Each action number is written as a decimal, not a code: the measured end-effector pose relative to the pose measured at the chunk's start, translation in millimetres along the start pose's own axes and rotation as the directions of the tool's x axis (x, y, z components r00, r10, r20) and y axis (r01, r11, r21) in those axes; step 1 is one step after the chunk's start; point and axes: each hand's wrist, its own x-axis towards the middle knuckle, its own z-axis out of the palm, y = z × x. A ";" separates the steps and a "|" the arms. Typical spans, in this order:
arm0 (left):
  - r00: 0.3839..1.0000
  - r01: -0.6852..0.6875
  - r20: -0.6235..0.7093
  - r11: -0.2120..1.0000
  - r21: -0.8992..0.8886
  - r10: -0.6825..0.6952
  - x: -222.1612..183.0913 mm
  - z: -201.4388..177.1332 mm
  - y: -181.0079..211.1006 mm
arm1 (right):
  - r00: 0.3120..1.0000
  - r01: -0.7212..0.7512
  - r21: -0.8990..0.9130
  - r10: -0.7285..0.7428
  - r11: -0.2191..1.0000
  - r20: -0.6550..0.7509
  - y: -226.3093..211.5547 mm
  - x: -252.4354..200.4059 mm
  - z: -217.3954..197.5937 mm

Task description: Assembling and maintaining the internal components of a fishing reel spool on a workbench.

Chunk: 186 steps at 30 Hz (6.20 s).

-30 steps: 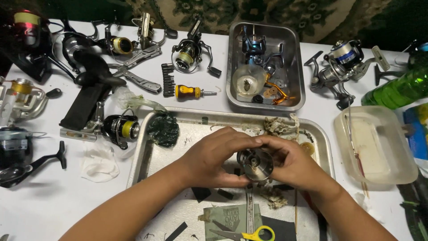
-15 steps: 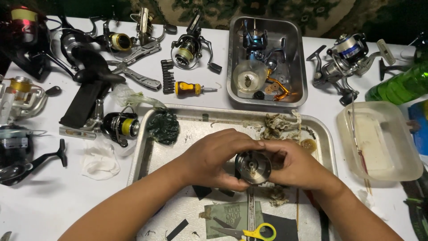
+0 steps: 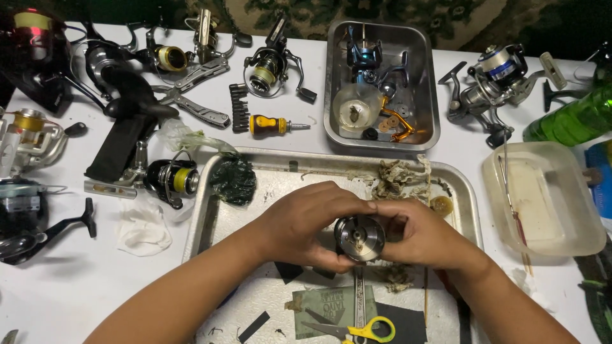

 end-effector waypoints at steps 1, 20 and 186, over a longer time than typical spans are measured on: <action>1.000 0.000 0.001 1.000 0.000 0.000 -0.2 0.1 -0.4 | 1.000 0.000 0.000 0.000 1.000 0.000 0.7 -0.8 1.3; 0.974 0.224 -0.012 0.973 -0.049 -0.224 7.9 -12.6 -7.9 | 0.944 -0.189 -0.150 0.137 0.971 -0.299 -55.7 -8.9 -11.9; 0.920 0.314 0.212 0.944 0.106 -0.330 -7.1 7.5 -22.9 | 0.897 0.345 -0.752 -0.432 0.562 0.089 -36.9 -9.7 5.7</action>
